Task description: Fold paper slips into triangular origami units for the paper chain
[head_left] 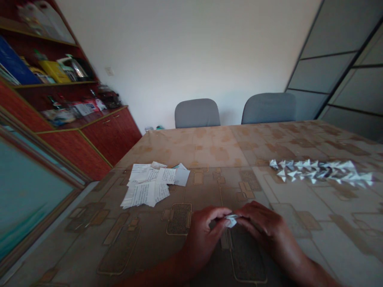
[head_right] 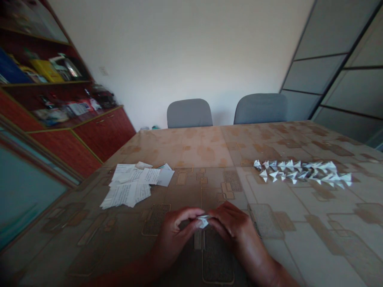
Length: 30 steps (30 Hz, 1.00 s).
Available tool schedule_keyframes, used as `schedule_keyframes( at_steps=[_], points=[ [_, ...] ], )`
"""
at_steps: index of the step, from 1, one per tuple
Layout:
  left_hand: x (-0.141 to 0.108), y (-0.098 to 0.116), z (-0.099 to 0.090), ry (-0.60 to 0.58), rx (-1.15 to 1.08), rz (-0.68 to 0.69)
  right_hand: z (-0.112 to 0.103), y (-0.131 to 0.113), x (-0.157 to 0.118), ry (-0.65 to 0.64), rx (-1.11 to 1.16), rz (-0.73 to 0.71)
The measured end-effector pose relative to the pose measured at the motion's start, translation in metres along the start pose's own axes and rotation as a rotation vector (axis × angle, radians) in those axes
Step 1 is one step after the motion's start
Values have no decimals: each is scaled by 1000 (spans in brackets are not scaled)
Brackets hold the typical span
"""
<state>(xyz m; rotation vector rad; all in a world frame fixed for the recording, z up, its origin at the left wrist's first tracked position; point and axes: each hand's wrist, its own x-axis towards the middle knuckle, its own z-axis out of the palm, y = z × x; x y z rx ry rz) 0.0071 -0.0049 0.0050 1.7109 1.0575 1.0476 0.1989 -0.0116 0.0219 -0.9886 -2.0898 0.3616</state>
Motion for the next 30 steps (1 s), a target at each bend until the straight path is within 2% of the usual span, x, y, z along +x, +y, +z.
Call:
schedule_keyframes(
  at_steps=[10, 16, 21, 30],
  points=[
    [0, 4, 0, -9, 15, -27, -1, -2, 0, -21, 36, 30],
    [3, 1, 0, -76, -125, -93, -1, 3, -3, 51, -2, 41],
    [4, 0, -1, -95, -168, -117, -4, -2, -1, -46, 36, 44],
    [3, -1, 0, -127, -169, -166, -2, 0, -2, -40, 2, 4]
  ],
)
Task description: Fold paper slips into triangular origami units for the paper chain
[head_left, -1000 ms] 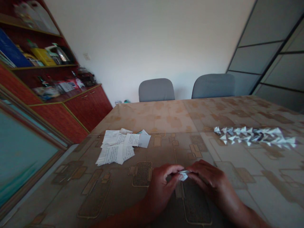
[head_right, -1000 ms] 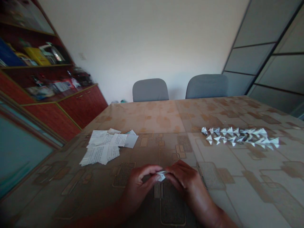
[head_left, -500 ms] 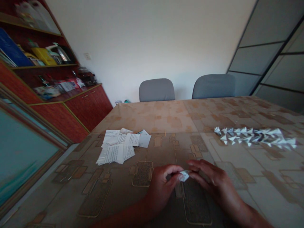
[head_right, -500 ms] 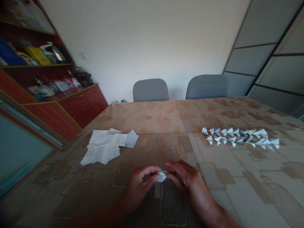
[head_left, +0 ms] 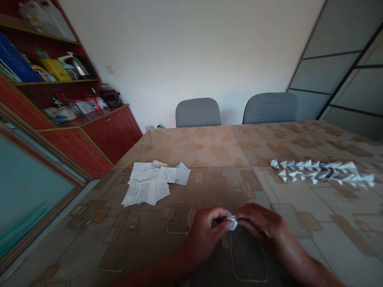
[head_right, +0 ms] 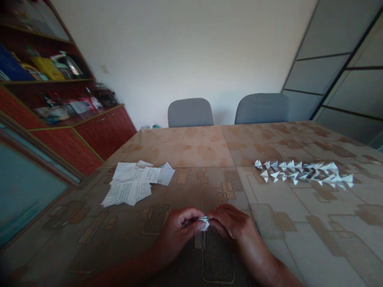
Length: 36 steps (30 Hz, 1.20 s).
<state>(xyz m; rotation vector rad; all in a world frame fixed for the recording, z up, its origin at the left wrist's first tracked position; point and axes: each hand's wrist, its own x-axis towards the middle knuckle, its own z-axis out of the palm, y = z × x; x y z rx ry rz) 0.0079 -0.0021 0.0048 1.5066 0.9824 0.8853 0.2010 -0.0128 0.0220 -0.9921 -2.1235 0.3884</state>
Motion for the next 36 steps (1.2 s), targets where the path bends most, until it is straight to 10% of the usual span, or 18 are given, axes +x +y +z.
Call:
schedule_keyframes(
  at_steps=[36],
  points=[
    [-6, 7, 4, 43, 191, 74, 3, -5, 2, -96, -45, 131]
  ],
)
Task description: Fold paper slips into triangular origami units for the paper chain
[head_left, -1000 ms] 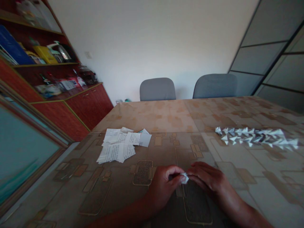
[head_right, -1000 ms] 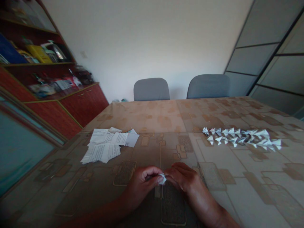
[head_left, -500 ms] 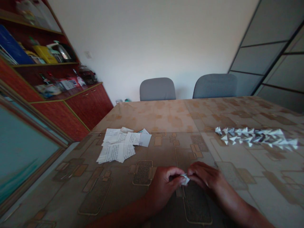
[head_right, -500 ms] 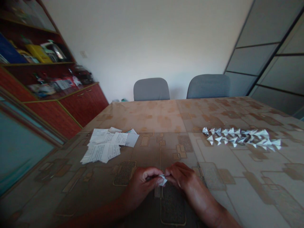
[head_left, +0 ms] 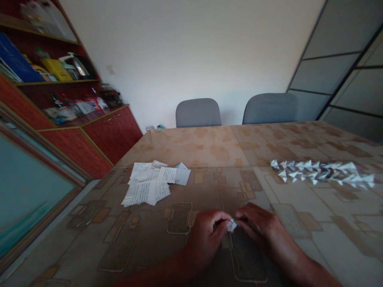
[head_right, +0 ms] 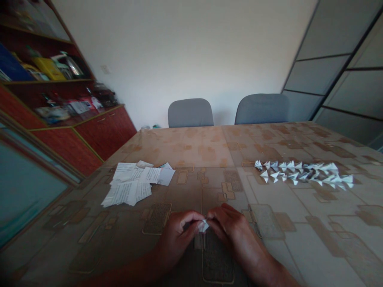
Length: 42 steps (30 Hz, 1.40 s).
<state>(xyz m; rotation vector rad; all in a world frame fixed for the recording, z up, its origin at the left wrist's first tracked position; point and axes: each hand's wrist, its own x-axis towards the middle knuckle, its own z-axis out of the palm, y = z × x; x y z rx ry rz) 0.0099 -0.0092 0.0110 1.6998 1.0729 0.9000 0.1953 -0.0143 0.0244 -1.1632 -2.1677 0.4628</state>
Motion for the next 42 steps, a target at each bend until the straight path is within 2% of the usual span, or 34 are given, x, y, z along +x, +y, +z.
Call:
schedule_keyframes(
  at_steps=[8, 13, 19, 22, 27, 34, 37, 42],
  points=[
    [0, -2, 2, 47, 47, 23, 4, -1, 0, 7, 36, 72],
    [0, -3, 2, 56, 55, -3, 2, 1, 1, -44, 75, 108],
    [1, -2, 3, 52, 37, -28, -1, -1, 1, -3, 56, 127],
    [1, -3, 3, 45, 19, -55, -1, 1, 0, -22, 78, 140],
    [2, -4, 2, 36, -9, -79, -1, 5, 0, -14, 87, 90],
    [1, -3, 4, 31, 4, -62, -8, -4, 2, 11, 39, 28],
    [0, -4, 5, 26, 14, -43, -3, -2, 1, -32, -8, 23],
    [0, -5, 6, 16, 19, -33, 7, 3, 0, -31, -98, -42]
  ],
)
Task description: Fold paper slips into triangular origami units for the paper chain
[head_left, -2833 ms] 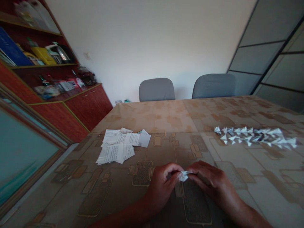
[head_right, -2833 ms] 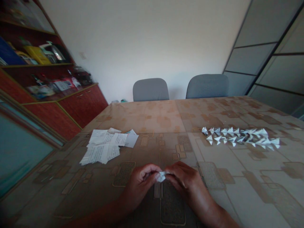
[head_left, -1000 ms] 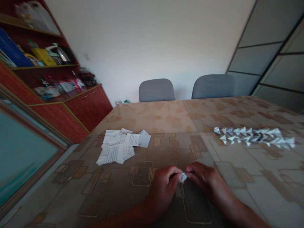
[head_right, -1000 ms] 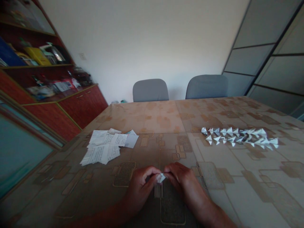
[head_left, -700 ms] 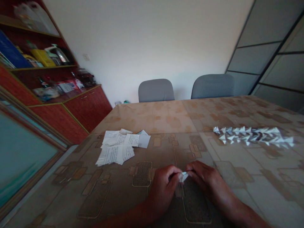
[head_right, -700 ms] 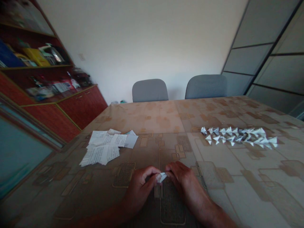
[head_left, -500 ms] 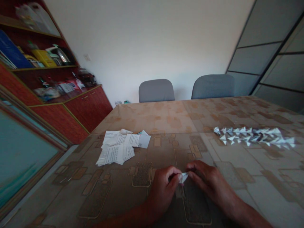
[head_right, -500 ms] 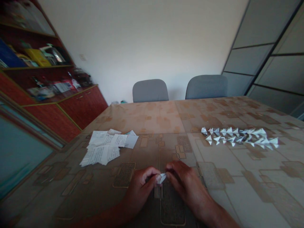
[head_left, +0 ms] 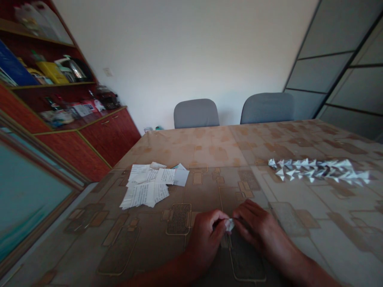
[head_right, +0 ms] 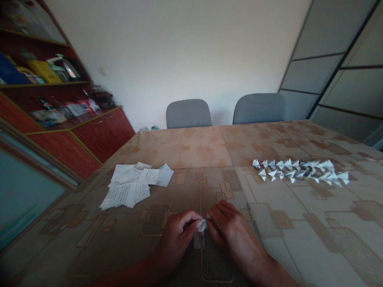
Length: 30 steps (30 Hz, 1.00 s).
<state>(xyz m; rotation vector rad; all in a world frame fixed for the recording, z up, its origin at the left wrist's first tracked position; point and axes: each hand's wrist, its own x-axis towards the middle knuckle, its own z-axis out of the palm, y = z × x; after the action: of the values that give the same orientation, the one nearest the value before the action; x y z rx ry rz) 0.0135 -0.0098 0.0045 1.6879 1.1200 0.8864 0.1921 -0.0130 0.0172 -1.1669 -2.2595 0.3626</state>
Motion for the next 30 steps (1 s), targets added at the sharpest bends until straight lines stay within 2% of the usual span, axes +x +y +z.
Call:
schedule_keyframes(
  at_steps=[5, 12, 16, 24, 30],
  points=[
    [0, 1, 0, 2, -10, 0, 0, 5, 1, 13, 1, 17],
    [1, 1, 0, 16, -54, -40, -6, 4, 0, -54, 204, 179],
    [2, 1, -1, 15, -52, -62, -5, 0, 1, -86, 235, 263],
    [4, 1, -10, -48, -22, -16, -10, 7, -1, -89, 234, 276],
    [4, -3, -7, -92, -119, -78, -17, 8, 0, -115, 327, 283]
  ],
)
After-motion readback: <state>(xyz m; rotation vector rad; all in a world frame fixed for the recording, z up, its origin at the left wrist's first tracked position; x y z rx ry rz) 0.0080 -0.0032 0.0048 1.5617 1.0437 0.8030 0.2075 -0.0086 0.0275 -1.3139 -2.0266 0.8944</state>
